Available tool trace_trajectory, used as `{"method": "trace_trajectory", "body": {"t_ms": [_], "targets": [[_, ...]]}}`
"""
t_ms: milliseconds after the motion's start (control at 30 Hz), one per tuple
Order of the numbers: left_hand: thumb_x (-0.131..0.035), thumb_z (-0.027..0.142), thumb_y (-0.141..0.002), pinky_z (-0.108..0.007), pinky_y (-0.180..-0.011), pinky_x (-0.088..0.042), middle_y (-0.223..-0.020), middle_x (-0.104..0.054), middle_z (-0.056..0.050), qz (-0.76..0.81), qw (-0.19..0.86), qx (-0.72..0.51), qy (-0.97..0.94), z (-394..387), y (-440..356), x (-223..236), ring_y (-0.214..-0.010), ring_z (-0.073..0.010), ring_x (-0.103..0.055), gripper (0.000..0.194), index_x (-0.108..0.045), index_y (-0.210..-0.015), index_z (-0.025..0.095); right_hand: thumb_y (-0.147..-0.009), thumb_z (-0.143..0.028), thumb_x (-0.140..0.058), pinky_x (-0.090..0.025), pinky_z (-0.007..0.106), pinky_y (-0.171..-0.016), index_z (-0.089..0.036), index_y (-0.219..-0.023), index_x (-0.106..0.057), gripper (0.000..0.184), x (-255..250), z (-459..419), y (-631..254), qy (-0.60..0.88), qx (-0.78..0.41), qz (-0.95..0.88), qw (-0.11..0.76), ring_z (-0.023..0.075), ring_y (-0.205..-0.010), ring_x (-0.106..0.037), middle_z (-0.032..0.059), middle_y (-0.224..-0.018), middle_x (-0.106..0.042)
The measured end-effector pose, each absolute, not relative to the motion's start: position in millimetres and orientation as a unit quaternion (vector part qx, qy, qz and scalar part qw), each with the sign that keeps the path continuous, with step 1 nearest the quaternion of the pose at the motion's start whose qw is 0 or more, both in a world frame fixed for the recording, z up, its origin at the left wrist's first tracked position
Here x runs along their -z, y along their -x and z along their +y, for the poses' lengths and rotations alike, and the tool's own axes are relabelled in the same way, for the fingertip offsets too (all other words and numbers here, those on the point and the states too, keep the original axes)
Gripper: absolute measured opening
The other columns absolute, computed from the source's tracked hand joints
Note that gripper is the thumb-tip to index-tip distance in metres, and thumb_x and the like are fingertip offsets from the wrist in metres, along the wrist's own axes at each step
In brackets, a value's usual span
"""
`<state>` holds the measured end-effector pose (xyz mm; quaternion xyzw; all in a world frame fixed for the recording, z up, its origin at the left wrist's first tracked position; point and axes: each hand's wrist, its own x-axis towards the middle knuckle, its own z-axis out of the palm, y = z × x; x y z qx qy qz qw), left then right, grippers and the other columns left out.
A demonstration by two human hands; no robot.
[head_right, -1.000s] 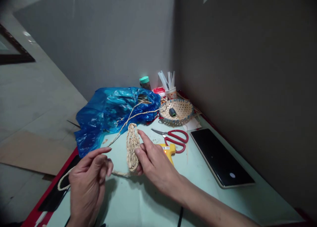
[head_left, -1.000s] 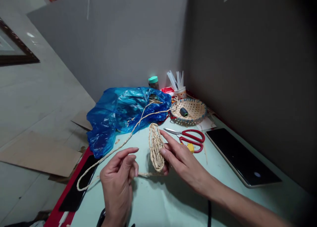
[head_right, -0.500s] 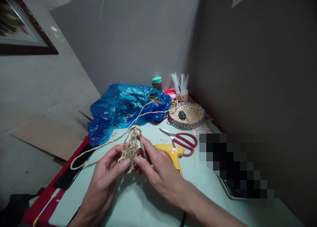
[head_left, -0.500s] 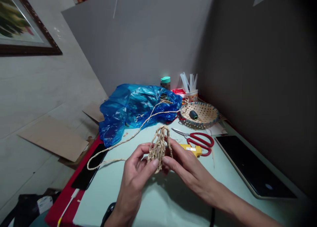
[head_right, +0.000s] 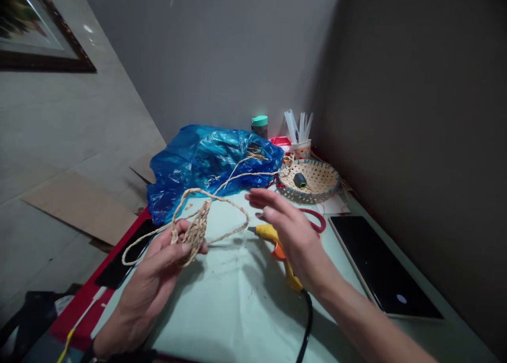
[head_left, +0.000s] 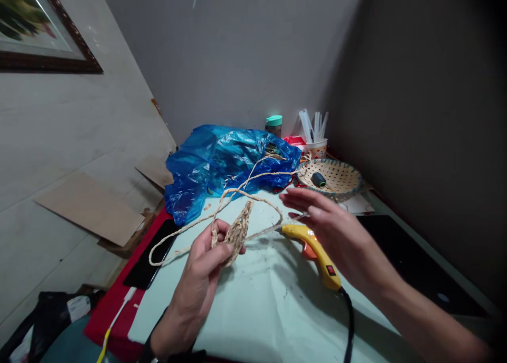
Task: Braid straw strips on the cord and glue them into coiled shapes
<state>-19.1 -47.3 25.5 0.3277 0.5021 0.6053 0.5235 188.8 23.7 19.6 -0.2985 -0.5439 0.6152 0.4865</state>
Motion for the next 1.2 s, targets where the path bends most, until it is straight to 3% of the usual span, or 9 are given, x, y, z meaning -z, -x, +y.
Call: {"method": "trace_trajectory", "body": {"t_ms": [67,167,333,433,633,733,967,1067,1200], "targets": [[-0.071,0.025,-0.071,-0.025,-0.067,-0.040,-0.070,-0.066,-0.002,0.520,0.515,-0.581,-0.355,-48,28,-24,-0.070,-0.0172,-0.062,0.017,-0.063,-0.085,0.018,-0.094,-0.028,-0.054,-0.047,0.035,-0.098,-0.021,-0.103,-0.070,0.020,-29,31,-195,0.309,-0.610,-0.505,0.527,0.0217,-0.113,-0.058,0.0073,-0.119,-0.064],[-0.074,0.028,-0.070,-0.026,-0.070,-0.041,-0.073,-0.063,0.000,0.537,0.519,-0.549,-0.375,-48,41,-20,-0.069,-0.0160,-0.061,0.019,-0.063,-0.083,0.018,-0.086,-0.024,-0.062,-0.055,0.023,-0.070,-0.019,-0.081,-0.069,0.010,-39,45,-207,0.316,-0.630,-0.398,0.587,0.0131,-0.077,-0.059,0.0028,-0.086,-0.062],[-0.075,0.028,-0.074,-0.024,-0.072,-0.042,-0.075,-0.062,0.000,0.539,0.537,-0.524,-0.383,-47,59,-17,-0.071,-0.0138,-0.057,0.019,-0.065,-0.086,0.018,-0.078,-0.021,-0.071,-0.044,0.012,-0.047,-0.018,-0.076,-0.068,0.005,-45,61,-225,0.318,-0.614,-0.355,0.629,0.0069,-0.056,-0.041,-0.0031,-0.067,-0.045],[-0.074,0.028,-0.076,-0.024,-0.070,-0.043,-0.082,-0.063,-0.001,0.534,0.537,-0.535,-0.374,-44,61,-21,-0.071,-0.0132,-0.055,0.020,-0.067,-0.091,0.017,-0.080,-0.024,-0.074,-0.036,0.012,-0.039,-0.017,-0.083,-0.071,0.009,-38,59,-227,0.331,-0.603,-0.390,0.611,0.0047,-0.049,-0.031,-0.0037,-0.066,-0.046],[-0.075,0.024,-0.077,-0.021,-0.071,-0.047,-0.082,-0.066,-0.001,0.510,0.586,-0.512,-0.366,-29,48,-35,-0.075,-0.0131,-0.058,0.016,-0.071,-0.092,0.018,-0.086,-0.037,-0.071,-0.034,0.018,-0.039,-0.016,-0.080,-0.067,0.022,-15,45,-215,0.359,-0.601,-0.488,0.522,0.0049,-0.043,-0.037,-0.0015,-0.064,-0.056],[-0.075,0.022,-0.076,-0.022,-0.069,-0.050,-0.086,-0.070,-0.003,0.489,0.613,-0.495,-0.373,-18,42,-40,-0.076,-0.0136,-0.060,0.014,-0.074,-0.090,0.018,-0.090,-0.044,-0.065,-0.032,0.019,-0.041,-0.018,-0.071,-0.057,0.033,-8,43,-214,0.367,-0.586,-0.525,0.496,0.0069,-0.045,-0.038,-0.0044,-0.057,-0.048],[-0.071,0.024,-0.081,-0.019,-0.058,-0.049,-0.085,-0.069,-0.002,0.493,0.630,-0.447,-0.401,4,34,-39,-0.069,-0.0110,-0.058,0.017,-0.074,-0.097,0.019,-0.088,-0.048,-0.067,-0.019,0.022,-0.044,-0.018,-0.056,-0.036,0.054,0,45,-220,0.428,-0.500,-0.566,0.496,0.0076,-0.049,-0.023,-0.0070,-0.051,-0.030],[-0.069,0.025,-0.083,-0.019,-0.055,-0.047,-0.086,-0.068,-0.003,0.493,0.629,-0.431,-0.419,15,31,-35,-0.069,-0.0113,-0.057,0.023,-0.073,-0.105,0.018,-0.091,-0.050,-0.061,-0.022,0.022,-0.044,-0.018,-0.057,-0.037,0.053,-3,47,-223,0.427,-0.504,-0.579,0.478,0.0085,-0.050,-0.024,-0.0062,-0.053,-0.030],[-0.067,0.021,-0.085,-0.019,-0.057,-0.047,-0.091,-0.068,-0.004,0.491,0.630,-0.421,-0.430,30,26,-30,-0.071,-0.0113,-0.056,0.025,-0.072,-0.108,0.016,-0.097,-0.043,-0.055,-0.035,0.022,-0.055,-0.019,-0.072,-0.053,0.034,-7,50,-227,0.408,-0.482,-0.621,0.464,0.0110,-0.061,-0.042,-0.0031,-0.066,-0.047]]}}
